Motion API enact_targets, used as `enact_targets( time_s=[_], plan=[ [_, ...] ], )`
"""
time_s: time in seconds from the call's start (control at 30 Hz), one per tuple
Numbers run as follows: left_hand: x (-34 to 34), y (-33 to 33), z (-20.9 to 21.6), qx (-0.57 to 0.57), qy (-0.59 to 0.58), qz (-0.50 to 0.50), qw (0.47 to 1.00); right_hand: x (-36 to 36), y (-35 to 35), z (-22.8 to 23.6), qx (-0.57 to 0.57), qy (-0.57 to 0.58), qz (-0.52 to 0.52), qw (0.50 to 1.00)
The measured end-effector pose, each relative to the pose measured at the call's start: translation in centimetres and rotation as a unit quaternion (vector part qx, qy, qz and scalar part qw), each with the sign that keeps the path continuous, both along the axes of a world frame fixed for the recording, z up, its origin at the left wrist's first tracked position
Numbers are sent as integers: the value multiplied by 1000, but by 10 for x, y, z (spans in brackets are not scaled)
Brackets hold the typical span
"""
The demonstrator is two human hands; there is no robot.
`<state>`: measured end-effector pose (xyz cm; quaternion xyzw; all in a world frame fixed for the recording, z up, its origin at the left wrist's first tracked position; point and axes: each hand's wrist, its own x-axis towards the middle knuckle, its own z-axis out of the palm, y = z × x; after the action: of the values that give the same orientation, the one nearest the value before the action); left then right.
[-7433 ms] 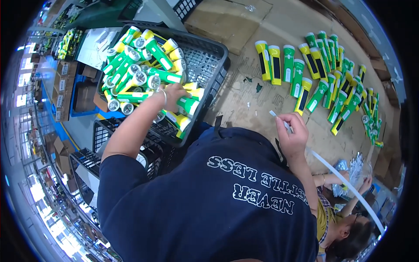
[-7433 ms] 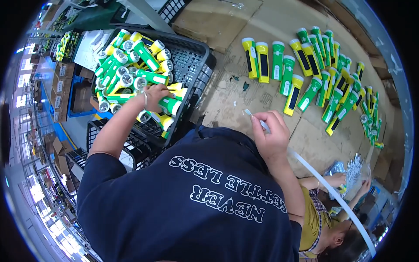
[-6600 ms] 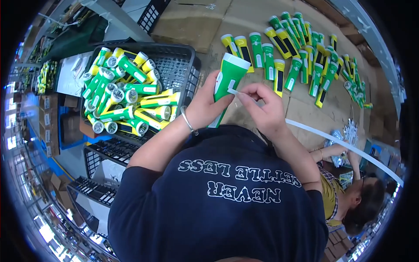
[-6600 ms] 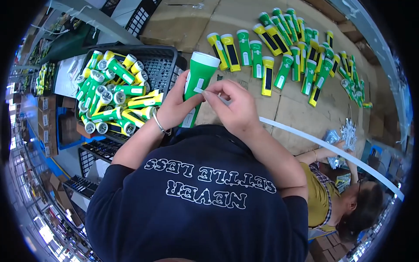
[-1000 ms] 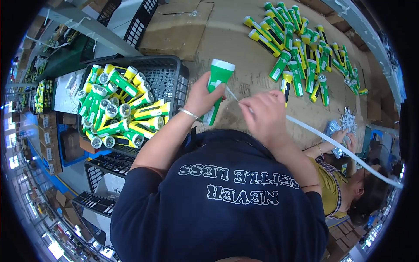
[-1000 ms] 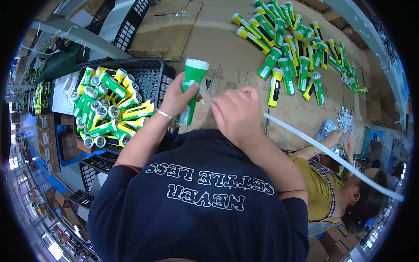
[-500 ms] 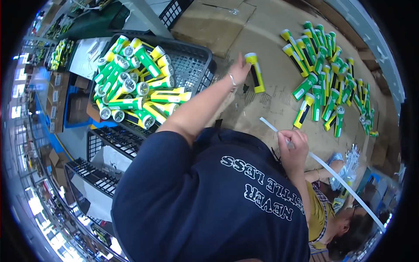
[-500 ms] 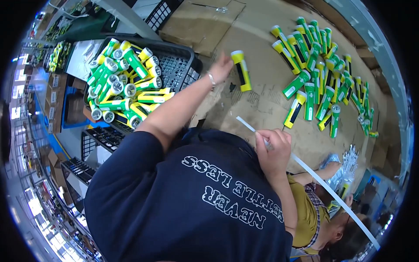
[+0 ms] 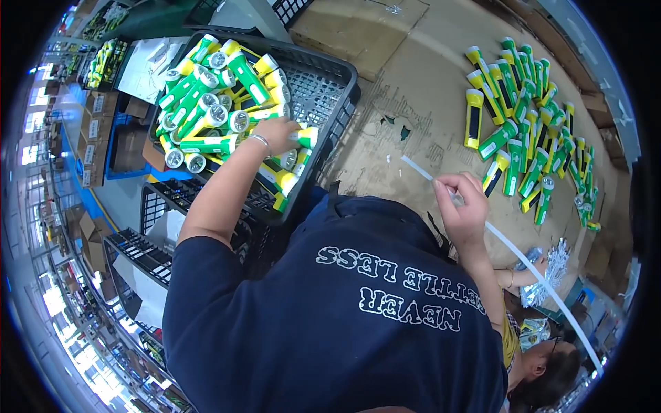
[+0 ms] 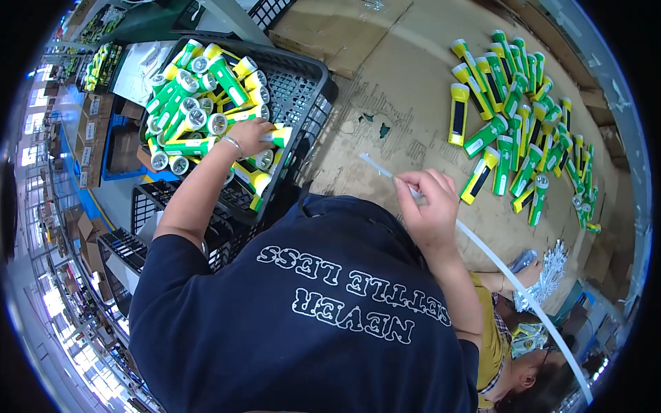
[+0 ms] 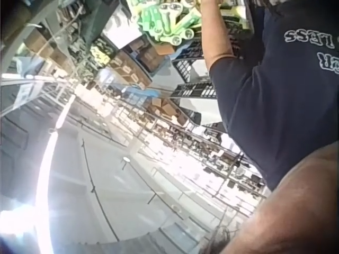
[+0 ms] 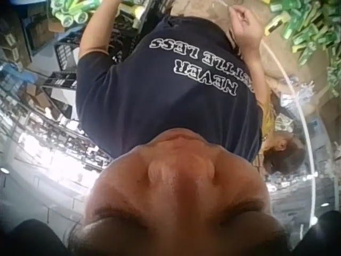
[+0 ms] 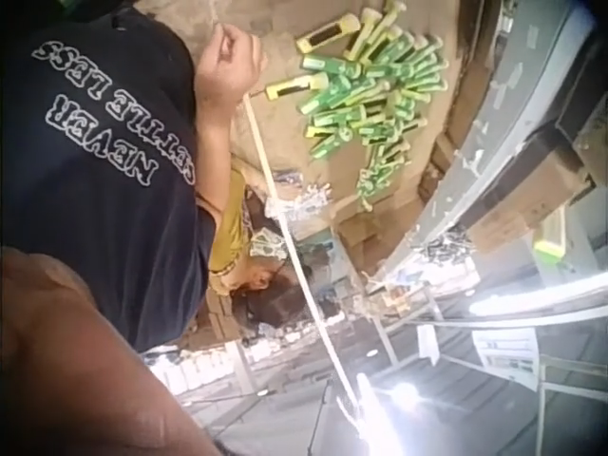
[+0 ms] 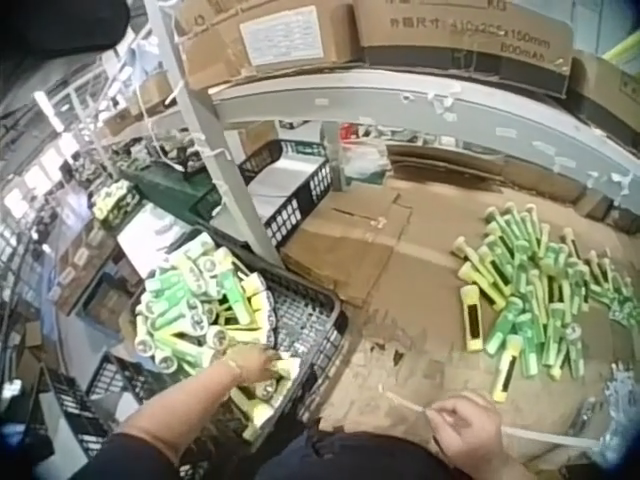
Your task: Applying small white adhesive labels to the green bodies of plastic flashlights on an industrial assembly line.
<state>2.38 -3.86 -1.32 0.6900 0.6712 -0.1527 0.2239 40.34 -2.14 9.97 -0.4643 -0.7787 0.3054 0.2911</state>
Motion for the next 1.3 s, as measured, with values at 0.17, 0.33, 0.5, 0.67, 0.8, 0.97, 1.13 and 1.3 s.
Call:
enact_targets(
  time_s=[0.17,0.33,0.5,0.67,0.8,0.97,1.13,1.3],
  plan=[
    [3,7,49,120,-239,169,949,-15,2,6,-51,133,-12,990],
    [95,8,88,37,-660,236,712,-36,9,16,-158,186,26,969],
    [138,14,107,46,-677,205,706,-36,10,11,-193,244,12,950],
    [143,15,110,52,-679,125,722,-33,8,11,-219,274,-6,936],
    [152,10,122,11,-668,165,726,-29,9,7,-219,265,-10,939],
    [161,10,120,-71,-742,240,622,-27,9,5,-203,260,-7,944],
    [171,19,100,-15,-695,230,681,-24,6,11,-38,121,-7,992],
    [189,49,29,-24,-703,329,630,-19,2,4,252,-50,3,966]
  ],
)
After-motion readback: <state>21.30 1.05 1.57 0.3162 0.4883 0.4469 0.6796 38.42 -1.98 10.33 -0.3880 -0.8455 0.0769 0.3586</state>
